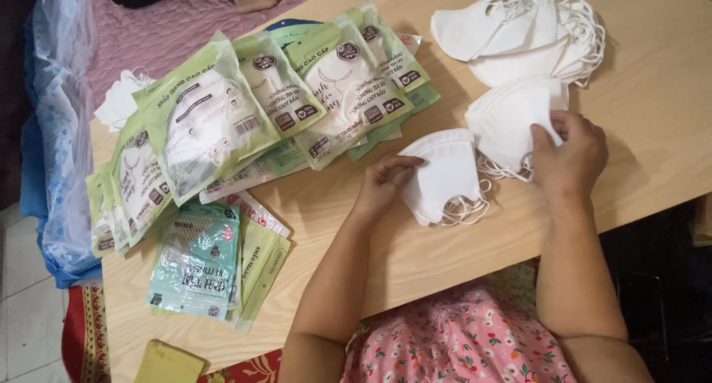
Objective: Sorting and stacking individual face masks and organizing packaged masks on a table.
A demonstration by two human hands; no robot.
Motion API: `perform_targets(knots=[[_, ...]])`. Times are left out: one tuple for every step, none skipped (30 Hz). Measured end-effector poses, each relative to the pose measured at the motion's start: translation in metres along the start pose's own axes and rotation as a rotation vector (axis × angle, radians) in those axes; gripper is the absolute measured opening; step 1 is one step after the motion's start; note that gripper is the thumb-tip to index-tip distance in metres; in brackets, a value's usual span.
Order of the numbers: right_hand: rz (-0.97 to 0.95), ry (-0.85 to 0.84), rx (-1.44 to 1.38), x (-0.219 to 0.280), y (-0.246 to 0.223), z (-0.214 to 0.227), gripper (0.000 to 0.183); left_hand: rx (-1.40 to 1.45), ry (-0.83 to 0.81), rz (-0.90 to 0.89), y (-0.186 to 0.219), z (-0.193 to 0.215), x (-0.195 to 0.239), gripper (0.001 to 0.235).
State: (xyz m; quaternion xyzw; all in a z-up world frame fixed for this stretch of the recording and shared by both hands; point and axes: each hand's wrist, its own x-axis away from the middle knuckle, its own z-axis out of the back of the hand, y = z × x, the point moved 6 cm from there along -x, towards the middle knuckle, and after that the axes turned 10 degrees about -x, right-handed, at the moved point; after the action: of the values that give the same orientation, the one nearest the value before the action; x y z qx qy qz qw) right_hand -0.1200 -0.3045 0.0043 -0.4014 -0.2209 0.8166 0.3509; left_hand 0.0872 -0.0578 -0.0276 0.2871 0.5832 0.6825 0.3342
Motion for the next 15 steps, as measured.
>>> perform_targets(knots=[[0.004, -0.001, -0.003, -0.002, -0.002, 0.002, 0.022, -0.001, 0.005, -0.002, -0.001, 0.0, 0.0, 0.021], [-0.154, 0.071, -0.338, -0.004, 0.006, 0.006, 0.016, 0.006, 0.013, -0.008, -0.001, 0.001, -0.001, 0.021], [-0.317, 0.137, -0.673, -0.002, 0.015, 0.007, 0.013, 0.014, 0.019, -0.011, -0.002, 0.0, 0.0, 0.021], [-0.317, 0.135, -0.673, -0.003, -0.004, 0.015, 0.013, 0.015, 0.02, -0.011, 0.004, 0.0, 0.001, 0.021], [-0.433, 0.129, -0.87, -0.001, -0.016, 0.017, 0.017, 0.011, 0.034, 0.045, 0.006, 0.0, 0.001, 0.018], [-0.55, 0.121, -1.065, 0.001, -0.03, 0.019, 0.022, 0.007, 0.047, 0.1, 0.008, 0.001, 0.002, 0.018], [-0.55, 0.121, -1.064, 0.01, -0.031, 0.007, 0.022, 0.008, 0.047, 0.099, 0.011, 0.002, 0.002, 0.018], [-0.541, 0.071, -1.07, 0.019, -0.033, -0.006, 0.021, 0.023, 0.035, 0.089, 0.015, 0.003, 0.002, 0.026], [-0.532, 0.023, -1.074, 0.027, -0.035, -0.02, 0.021, 0.039, 0.021, 0.078, 0.018, 0.003, 0.002, 0.036], [-0.531, 0.026, -1.072, 0.033, -0.057, -0.016, 0.021, 0.04, 0.018, 0.077, 0.017, 0.003, 0.001, 0.036], [-0.599, -0.138, -1.022, 0.042, -0.08, -0.021, 0.02, 0.014, 0.043, 0.145, 0.012, 0.004, 0.002, 0.04], [-0.664, -0.302, -0.968, 0.052, -0.102, -0.025, 0.022, -0.012, 0.067, 0.213, 0.007, 0.006, 0.004, 0.046], [-0.665, -0.301, -0.969, 0.056, -0.098, -0.024, 0.022, -0.013, 0.066, 0.214, -0.005, 0.002, 0.002, 0.046], [-0.335, -0.318, -0.726, 0.051, -0.105, -0.015, 0.031, 0.033, 0.084, 0.22, -0.016, 0.0, 0.001, 0.037], [-0.01, -0.325, -0.476, 0.051, -0.116, -0.009, 0.041, 0.078, 0.104, 0.223, -0.027, -0.001, -0.002, 0.031]])
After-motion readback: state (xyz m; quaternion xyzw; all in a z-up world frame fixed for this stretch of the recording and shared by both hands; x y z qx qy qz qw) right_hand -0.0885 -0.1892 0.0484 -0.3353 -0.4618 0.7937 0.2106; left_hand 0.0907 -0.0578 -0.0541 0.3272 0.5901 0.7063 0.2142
